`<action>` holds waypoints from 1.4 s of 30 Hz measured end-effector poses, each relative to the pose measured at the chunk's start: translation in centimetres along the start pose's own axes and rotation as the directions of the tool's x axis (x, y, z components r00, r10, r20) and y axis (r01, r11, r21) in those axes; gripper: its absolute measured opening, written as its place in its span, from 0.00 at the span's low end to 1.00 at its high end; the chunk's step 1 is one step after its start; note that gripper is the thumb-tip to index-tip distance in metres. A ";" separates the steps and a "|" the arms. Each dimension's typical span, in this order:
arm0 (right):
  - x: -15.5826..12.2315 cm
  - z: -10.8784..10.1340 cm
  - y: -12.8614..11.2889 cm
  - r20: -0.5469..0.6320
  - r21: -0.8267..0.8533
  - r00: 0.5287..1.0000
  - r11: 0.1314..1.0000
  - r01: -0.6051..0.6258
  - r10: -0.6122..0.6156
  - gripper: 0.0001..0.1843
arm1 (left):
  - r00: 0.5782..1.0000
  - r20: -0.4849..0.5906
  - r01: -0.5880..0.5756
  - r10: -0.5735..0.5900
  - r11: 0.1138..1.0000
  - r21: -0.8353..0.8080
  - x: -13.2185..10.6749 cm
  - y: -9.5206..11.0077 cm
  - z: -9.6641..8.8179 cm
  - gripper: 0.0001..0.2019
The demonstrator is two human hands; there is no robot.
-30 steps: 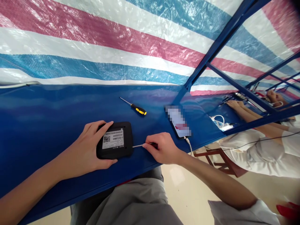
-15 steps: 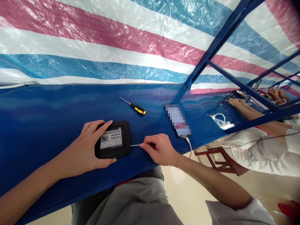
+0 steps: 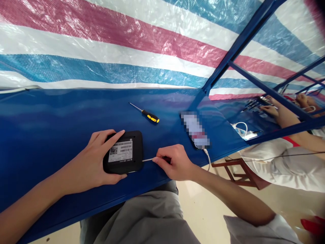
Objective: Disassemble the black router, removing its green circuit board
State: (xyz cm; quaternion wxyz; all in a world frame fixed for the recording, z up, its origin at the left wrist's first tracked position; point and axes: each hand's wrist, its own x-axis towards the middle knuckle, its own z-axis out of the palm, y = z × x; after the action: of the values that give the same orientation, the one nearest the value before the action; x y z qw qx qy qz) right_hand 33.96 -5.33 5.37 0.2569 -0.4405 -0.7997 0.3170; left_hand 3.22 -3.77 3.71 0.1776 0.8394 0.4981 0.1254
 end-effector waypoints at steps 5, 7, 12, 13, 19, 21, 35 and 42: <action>0.0 -0.2 -0.1 0.023 0.009 0.998 0.998 -0.058 0.058 0.19 | 1.000 -0.006 0.016 -0.016 1.000 0.004 0.0 0.3 0.0 0.55; 0.1 -0.3 -0.3 0.048 -0.004 0.992 0.993 -0.118 0.118 0.20 | 1.000 -0.010 0.019 -0.019 1.000 0.011 0.1 0.4 0.0 0.55; 0.3 -1.0 -1.7 0.100 -0.164 0.967 0.962 -0.217 0.235 0.19 | 1.000 -0.019 0.013 -0.012 1.000 0.022 0.2 0.7 0.1 0.55; 0.4 -1.2 -2.1 0.108 -0.211 0.962 0.952 -0.224 0.250 0.18 | 1.000 -0.023 0.011 -0.010 1.000 0.024 0.2 0.7 0.1 0.54; 1.4 -2.6 -4.1 0.173 -0.423 0.931 0.878 -0.226 0.322 0.20 | 0.999 -0.049 -0.017 0.021 0.998 0.064 0.3 0.2 0.4 0.56; 1.8 -3.0 -4.6 0.215 -0.454 0.915 0.864 -0.217 0.342 0.20 | 0.998 -0.042 -0.038 0.042 0.995 0.090 0.3 -0.2 0.6 0.57; 1.4 -3.1 -3.2 0.243 -0.367 0.943 0.921 -0.129 0.229 0.22 | 0.988 0.054 0.151 -0.145 0.982 -0.112 -0.7 0.4 -1.0 0.64; 1.2 -3.1 -2.2 0.266 -0.316 0.943 0.942 -0.112 0.201 0.21 | 0.973 0.181 0.161 -0.145 0.984 -0.078 -1.1 -2.2 -2.6 0.71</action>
State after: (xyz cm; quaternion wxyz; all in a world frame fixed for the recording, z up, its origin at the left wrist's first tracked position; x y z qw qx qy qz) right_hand 34.28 -4.36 9.21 0.0397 -0.4848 -0.8293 0.2752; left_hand -0.03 -3.32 5.07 0.2683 0.7972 0.5375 0.0602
